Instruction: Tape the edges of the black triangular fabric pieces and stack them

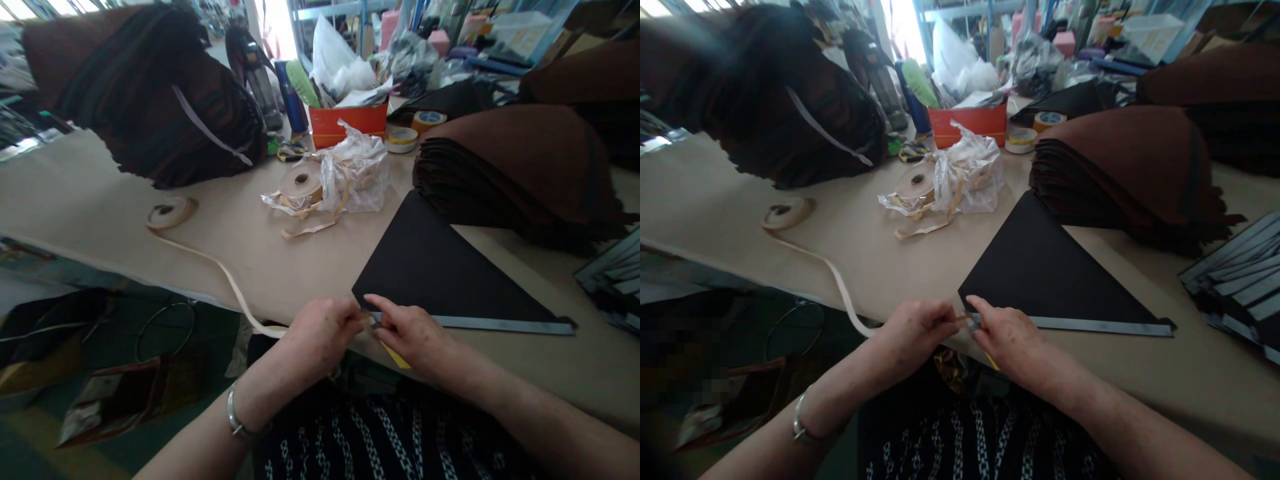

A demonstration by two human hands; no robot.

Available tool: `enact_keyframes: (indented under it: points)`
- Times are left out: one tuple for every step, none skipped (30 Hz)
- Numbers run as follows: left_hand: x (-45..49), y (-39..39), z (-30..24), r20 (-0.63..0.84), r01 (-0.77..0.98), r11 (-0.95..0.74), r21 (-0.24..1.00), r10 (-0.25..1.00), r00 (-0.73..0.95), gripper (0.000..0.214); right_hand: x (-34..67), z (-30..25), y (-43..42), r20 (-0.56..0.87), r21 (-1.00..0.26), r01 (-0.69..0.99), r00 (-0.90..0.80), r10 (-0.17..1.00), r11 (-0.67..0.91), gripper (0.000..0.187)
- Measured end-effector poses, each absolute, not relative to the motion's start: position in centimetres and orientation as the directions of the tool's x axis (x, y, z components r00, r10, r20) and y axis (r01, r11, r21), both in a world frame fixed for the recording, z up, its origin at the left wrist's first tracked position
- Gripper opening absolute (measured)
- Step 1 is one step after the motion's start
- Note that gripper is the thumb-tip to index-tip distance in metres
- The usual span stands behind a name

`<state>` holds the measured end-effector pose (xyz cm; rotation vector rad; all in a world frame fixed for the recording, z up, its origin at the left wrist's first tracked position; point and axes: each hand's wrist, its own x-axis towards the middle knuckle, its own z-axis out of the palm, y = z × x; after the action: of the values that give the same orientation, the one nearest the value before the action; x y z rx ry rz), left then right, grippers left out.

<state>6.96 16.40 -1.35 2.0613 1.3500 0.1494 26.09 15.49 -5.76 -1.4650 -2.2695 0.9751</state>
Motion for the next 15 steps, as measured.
enact_keyframes:
  points:
    - [6.3,16.5,-1.5,-0.248,0.794,-0.216,0.568,0.875,0.415,0.021,27.0,-5.2,15.6,-0.138,-0.72,0.659,-0.445,0.885,0.219,0.048]
    - [5.6,16.7,-1.6,-0.235,0.797,-0.201,0.57,0.889,0.392,0.02,28.1,-4.5,15.8,-0.151,-0.761,0.625,-0.43,0.89,0.173,0.045]
    - [5.0,16.8,-1.7,-0.21,0.781,-0.202,0.591,0.896,0.391,0.019,29.4,-4.0,16.0,-0.17,-0.784,0.607,-0.405,0.898,0.125,0.039]
    - [4.6,16.9,-1.9,-0.173,0.75,-0.215,0.626,0.899,0.402,0.018,31.0,-3.5,16.2,-0.188,-0.795,0.601,-0.37,0.91,0.08,0.032]
    - [4.3,17.0,-2.0,-0.136,0.711,-0.227,0.666,0.9,0.415,0.017,32.7,-3.1,16.5,-0.196,-0.806,0.591,-0.329,0.924,0.04,0.028]
    - [4.2,17.0,-2.2,-0.109,0.671,-0.238,0.702,0.896,0.431,0.017,34.4,-2.9,16.8,-0.197,-0.82,0.572,-0.288,0.937,0.003,0.026]
    - [4.3,17.0,-2.4,-0.088,0.634,-0.25,0.732,0.888,0.452,0.017,36.2,-2.9,17.1,-0.192,-0.836,0.549,-0.248,0.949,-0.026,0.025]
    - [4.5,17.0,-2.6,-0.07,0.605,-0.266,0.751,0.879,0.472,0.017,38.0,-3.1,17.5,-0.186,-0.841,0.539,-0.211,0.96,-0.045,0.024]
    - [4.9,17.0,-2.9,-0.051,0.584,-0.284,0.76,0.87,0.49,0.017,39.6,-3.3,17.8,-0.172,-0.829,0.557,-0.176,0.969,-0.046,0.023]
    - [5.4,17.1,-3.2,-0.033,0.572,-0.306,0.761,0.862,0.506,0.017,41.2,-3.6,18.2,-0.151,-0.793,0.608,-0.147,0.977,-0.031,0.022]
    - [5.9,17.2,-3.5,-0.015,0.569,-0.33,0.753,0.856,0.517,0.017,42.6,-3.9,18.6,-0.132,-0.733,0.681,-0.127,0.983,-0.011,0.021]
    - [6.5,17.3,-3.8,0.001,0.573,-0.357,0.738,0.85,0.527,0.017,43.8,-4.2,18.9,-0.115,-0.654,0.757,-0.109,0.987,0.007,0.02]
    - [7.1,17.5,-4.1,0.011,0.585,-0.382,0.716,0.843,0.537,0.017,44.7,-4.6,19.3,-0.1,-0.574,0.819,-0.089,0.991,0.015,0.021]
    - [7.6,17.7,-4.4,0.013,0.605,-0.406,0.685,0.837,0.547,0.017,45.3,-4.9,19.6,-0.098,-0.508,0.861,-0.066,0.993,0.007,0.024]
    - [8.0,17.8,-4.6,0.01,0.629,-0.428,0.649,0.832,0.555,0.018,45.7,-5.3,20.0,-0.11,-0.46,0.888,-0.034,0.993,-0.021,0.03]
